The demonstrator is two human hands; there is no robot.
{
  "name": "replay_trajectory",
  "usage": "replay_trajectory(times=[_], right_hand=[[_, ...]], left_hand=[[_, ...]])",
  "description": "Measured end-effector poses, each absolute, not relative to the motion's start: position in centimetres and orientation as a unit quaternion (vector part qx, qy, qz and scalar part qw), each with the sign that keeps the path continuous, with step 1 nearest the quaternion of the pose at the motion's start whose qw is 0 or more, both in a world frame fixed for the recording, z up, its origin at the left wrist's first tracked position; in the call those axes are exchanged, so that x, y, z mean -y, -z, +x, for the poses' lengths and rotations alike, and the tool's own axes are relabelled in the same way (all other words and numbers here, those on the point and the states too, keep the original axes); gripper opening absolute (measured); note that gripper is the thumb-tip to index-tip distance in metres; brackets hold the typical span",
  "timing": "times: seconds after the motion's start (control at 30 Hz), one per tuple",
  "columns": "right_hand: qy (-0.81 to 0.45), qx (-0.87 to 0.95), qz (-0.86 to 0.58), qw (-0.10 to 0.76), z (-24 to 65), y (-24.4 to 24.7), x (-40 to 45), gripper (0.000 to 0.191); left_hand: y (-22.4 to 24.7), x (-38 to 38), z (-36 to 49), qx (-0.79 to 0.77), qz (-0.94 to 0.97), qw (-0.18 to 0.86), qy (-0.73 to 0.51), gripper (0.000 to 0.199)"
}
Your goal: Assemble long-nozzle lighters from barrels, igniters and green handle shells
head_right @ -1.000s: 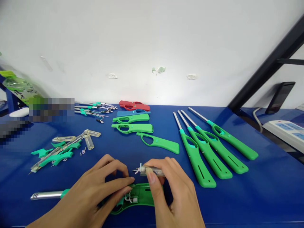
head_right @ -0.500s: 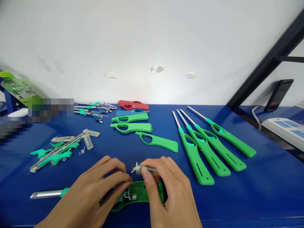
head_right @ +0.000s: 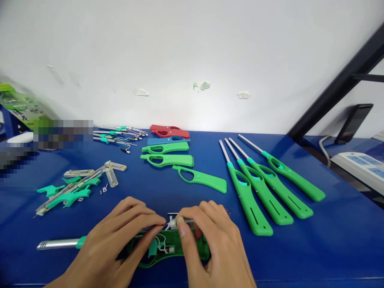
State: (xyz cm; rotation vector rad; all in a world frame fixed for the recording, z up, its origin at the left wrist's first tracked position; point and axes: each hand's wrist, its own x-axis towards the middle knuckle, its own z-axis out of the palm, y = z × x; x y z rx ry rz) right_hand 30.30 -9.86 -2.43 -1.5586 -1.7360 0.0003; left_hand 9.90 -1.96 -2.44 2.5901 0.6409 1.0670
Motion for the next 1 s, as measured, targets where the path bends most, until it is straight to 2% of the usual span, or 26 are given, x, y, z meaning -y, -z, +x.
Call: replay_trajectory(times=[0.6,1.0], right_hand=[[0.007,0.687,-0.610,0.396,30.30,2.41,10.03,0.018],[-0.038,0.709,-0.593,0.379,30.35,2.46,9.94,0.015]], left_hand=[[2.60,2.00,10.10,-0.232,0.888,0.141,-0.371,0.019],[2.48,2.02,10.11,-0.209,0.894,0.126,-0.377,0.019]])
